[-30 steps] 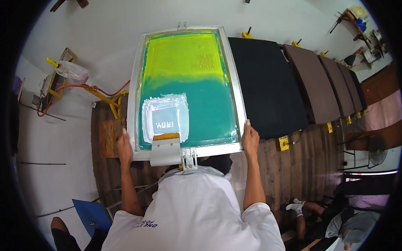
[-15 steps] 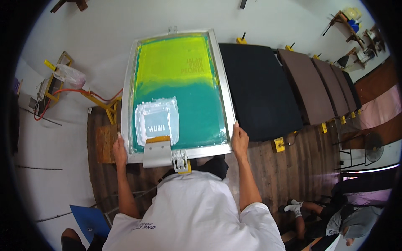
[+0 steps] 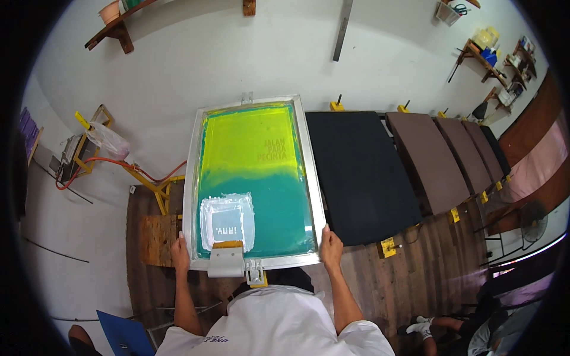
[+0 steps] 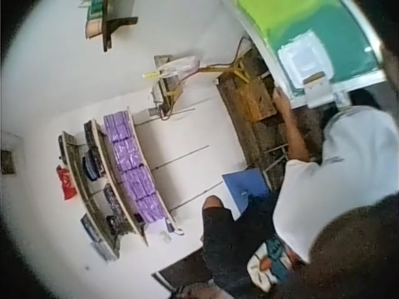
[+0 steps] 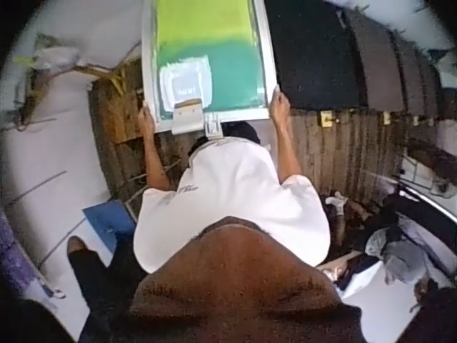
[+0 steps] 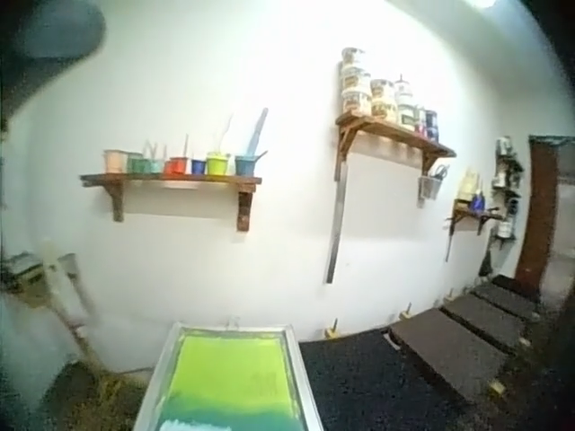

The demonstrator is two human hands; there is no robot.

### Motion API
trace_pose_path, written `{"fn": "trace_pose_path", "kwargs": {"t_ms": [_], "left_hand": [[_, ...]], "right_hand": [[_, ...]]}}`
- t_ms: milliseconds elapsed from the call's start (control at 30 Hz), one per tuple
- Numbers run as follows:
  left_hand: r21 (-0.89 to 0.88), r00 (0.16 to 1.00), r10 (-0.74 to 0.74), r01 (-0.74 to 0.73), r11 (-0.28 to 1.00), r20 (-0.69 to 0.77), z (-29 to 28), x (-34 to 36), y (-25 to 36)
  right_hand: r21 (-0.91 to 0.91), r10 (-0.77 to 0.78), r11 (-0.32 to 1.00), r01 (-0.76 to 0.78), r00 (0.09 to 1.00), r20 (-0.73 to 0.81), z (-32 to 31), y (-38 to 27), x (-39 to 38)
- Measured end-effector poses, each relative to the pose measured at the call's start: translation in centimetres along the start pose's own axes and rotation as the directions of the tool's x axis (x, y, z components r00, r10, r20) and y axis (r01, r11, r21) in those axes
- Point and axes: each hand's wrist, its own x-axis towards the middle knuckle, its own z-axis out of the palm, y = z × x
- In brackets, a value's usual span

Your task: Applying white ink to a screen and printing a design onto fabric panels on a printing table.

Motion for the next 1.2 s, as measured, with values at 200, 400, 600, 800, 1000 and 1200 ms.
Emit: {"fn": "trace_pose_path", "kwargs": {"t_ms": [200,400,600,800,1000,1200], "left_hand": [[0.045,0.999,-0.051,0.05,0.998,0.017,-0.3,0.1,-1.5],[0.064,0.999,-0.015,0.017,0.998,-0.03,0.4,0.3,-1.8],[0.007,0.996,0.035,-0.035,0.999,-0.084,0.9,-0.5,-2.4],[-0.034,0.996,0.03,-0.032,0.999,-0.08,1.1,-1.2,-2.0],[-0.055,0.999,0.007,-0.01,0.998,-0.043,1.2,-1.3,-3.1],[-0.014,0.999,0.021,-0.021,1.0,0.032,1.0,-1.0,-3.4]], "right_hand": [[-0.027,0.004,1.0,-0.003,1.0,0.026,0.7,-0.2,-0.2],[-0.046,0.012,0.999,-0.01,0.999,0.032,1.0,0.1,0.1],[-0.082,-0.033,0.996,0.035,0.999,0.034,1.6,1.2,0.8],[-0.124,-0.077,0.989,0.078,0.997,0.017,1.6,1.4,0.7],[-0.228,-0.074,0.971,0.075,0.997,0.011,1.9,0.3,0.4],[-0.26,-0.14,0.958,0.123,0.989,-0.047,2.7,0.8,0.2]]}}
